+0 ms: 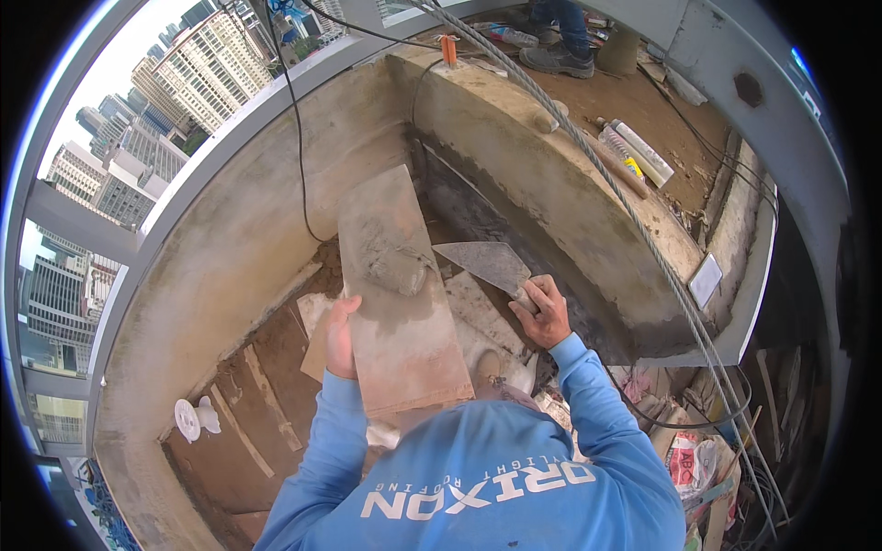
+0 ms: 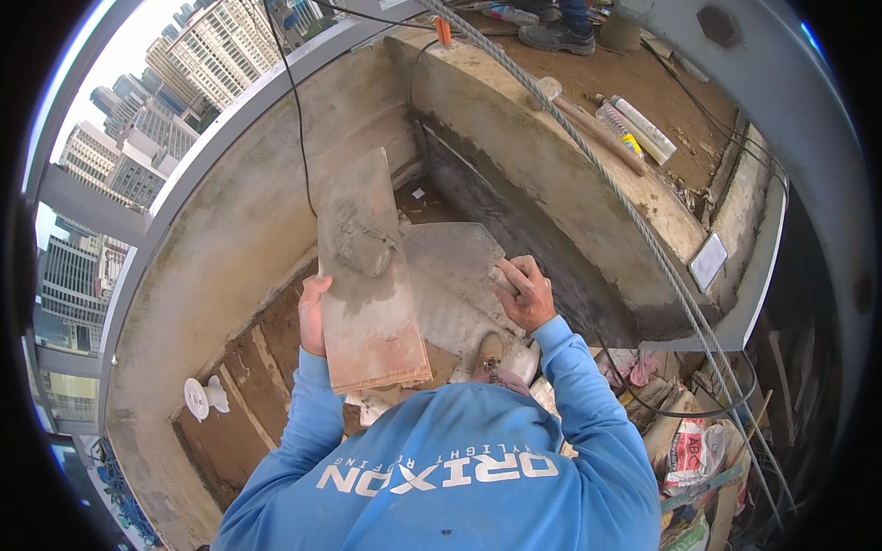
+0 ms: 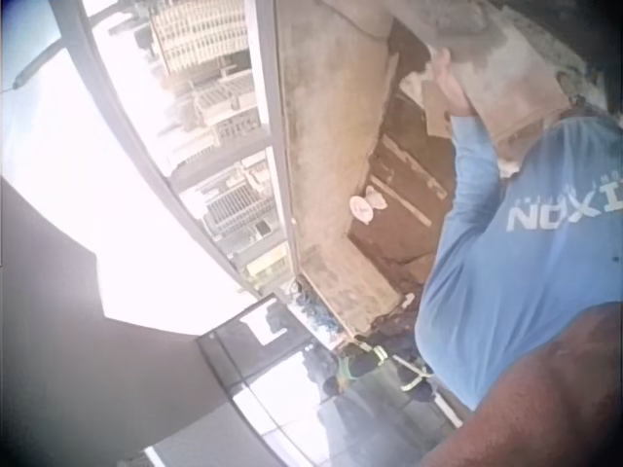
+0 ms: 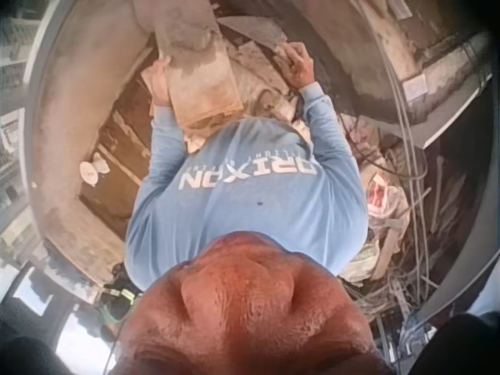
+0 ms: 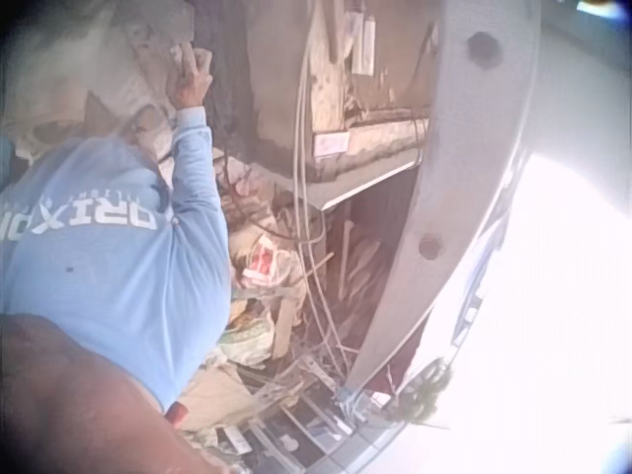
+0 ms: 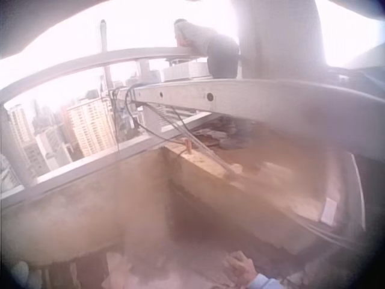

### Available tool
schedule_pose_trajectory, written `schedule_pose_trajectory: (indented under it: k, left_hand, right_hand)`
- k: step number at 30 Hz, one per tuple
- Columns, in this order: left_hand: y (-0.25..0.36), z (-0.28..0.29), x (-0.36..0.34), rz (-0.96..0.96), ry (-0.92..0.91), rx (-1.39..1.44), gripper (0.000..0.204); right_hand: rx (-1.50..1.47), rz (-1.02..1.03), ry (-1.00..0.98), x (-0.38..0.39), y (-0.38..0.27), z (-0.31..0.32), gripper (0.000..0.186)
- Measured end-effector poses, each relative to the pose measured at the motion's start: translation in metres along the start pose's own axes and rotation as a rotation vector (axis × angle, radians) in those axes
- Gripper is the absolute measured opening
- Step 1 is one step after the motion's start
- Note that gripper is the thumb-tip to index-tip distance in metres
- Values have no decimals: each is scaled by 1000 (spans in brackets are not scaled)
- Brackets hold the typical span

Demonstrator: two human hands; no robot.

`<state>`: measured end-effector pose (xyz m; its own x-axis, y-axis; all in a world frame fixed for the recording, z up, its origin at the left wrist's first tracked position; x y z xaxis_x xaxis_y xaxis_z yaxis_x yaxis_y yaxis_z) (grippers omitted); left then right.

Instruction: The person scoops wet cement from a wooden board using a trowel and applies it to a concrete ledge on a high-rise balcony. The person repeatedly transfers material from the board to the ledge, smoothing the surface with the trowel.

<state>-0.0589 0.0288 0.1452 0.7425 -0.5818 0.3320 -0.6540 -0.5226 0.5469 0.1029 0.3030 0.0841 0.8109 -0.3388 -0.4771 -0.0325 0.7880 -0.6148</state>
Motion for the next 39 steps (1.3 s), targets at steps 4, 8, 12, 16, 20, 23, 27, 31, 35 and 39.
schedule_pose_trajectory:
  k: [4, 8, 12, 16, 20, 23, 27, 31, 35, 39]
  left_hand:
    - [20, -13, -4, -117, -5, -16, 56]
    - [47, -24, -8, -290, -72, -91, 59]
    - [64, -52, 3, -409, -102, -208, 62]
    - [62, -40, 13, -473, -120, -328, 65]
    - [80, -19, 35, -429, -115, -460, 64]
    - [91, -3, 53, -402, -114, -602, 63]
    - [90, 41, 69, -307, -116, -627, 64]
    - [109, 96, 84, -357, -54, -370, 63]
    - [137, 155, 97, -416, 83, -216, 67]
    - [160, 198, 109, -438, 141, -212, 61]
  right_hand:
    - [-21, -33, -61, -17, -32, 49, 43]
    - [25, 9, -247, -36, -69, 67, 42]
    - [47, 61, -273, -49, -76, 56, 42]
    - [-1, 138, -200, -73, -76, 21, 43]
    - [-35, 241, -192, -89, -99, -8, 43]
    - [-126, 254, -171, -97, -118, -35, 43]
    - [-150, 204, -59, -107, -139, -62, 43]
    - [-83, 125, 105, -99, -153, -76, 38]
    - [62, -63, 180, -54, -118, -87, 33]
    - [205, -205, 207, -8, -89, -98, 32]
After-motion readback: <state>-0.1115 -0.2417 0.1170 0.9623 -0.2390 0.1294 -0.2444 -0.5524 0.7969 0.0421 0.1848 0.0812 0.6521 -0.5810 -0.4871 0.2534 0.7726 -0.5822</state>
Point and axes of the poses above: each hand's wrist, its own x-axis away from the middle knuckle, its own z-axis out of the back of the hand, y = z × x, the point moved 7 cm from there along -x, towards the middle knuckle, and after that the axes turned 5 degrees about x, right-handed, at the moved point
